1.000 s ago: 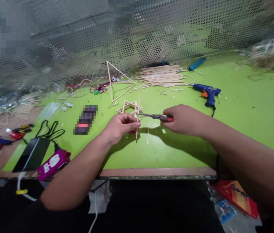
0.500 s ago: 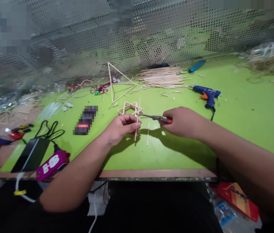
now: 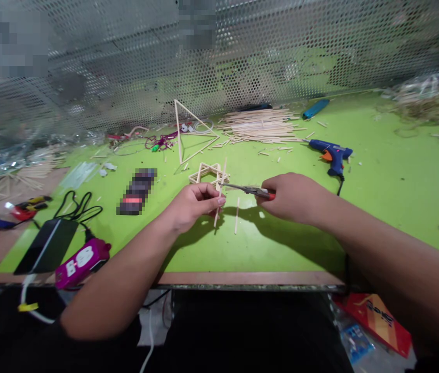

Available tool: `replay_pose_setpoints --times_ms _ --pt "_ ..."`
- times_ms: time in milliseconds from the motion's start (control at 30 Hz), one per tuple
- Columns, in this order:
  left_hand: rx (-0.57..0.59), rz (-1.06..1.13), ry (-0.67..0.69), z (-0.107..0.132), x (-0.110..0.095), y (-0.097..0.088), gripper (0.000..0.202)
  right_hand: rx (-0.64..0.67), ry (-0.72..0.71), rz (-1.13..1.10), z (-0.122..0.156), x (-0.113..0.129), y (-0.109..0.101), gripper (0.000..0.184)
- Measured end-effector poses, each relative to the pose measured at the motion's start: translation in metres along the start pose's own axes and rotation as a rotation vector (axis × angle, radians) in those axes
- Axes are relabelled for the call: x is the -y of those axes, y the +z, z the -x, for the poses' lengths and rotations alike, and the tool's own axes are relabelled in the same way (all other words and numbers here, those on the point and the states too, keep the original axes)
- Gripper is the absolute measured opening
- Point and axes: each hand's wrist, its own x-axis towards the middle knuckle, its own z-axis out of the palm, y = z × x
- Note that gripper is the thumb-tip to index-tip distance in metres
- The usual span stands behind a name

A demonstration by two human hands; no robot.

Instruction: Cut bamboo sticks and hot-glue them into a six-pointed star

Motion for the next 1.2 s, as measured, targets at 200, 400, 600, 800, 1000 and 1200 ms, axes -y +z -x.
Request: replay_pose_setpoints --times_ms 200,400,600,800,1000,1200 --pt "-0.004 0.007 -0.026 0.0011 -0.0009 0.0011 0.042 0.01 0.023 0.031 0.0014 0.0031 -0.0015 0.025" --pt "-0.012 -0.002 -0.041 0.0013 -0.0009 0.0004 0.04 -0.003 0.019 0.042 0.0019 0.0041 -0.0015 0.025" --pt "-0.008 0.01 -0.037 0.0013 -0.0013 0.0019 0.039 -0.004 0.024 0.042 0.0011 0.0041 -0.0015 0.025" --pt "-0.011 0.023 -0.046 0.0014 -0.0018 0.0032 0.04 0.004 0.028 0.037 0.0021 0.0033 -0.0019 0.024" --pt "-0.004 0.018 -0.047 0.0018 -0.0021 0.0018 0.039 0.003 0.031 0.046 0.0022 0.0042 -0.0017 0.024" --pt "0.001 0.024 -0.045 0.0016 -0.0004 0.0015 0.043 0.006 0.056 0.038 0.0021 0.0043 -0.001 0.024"
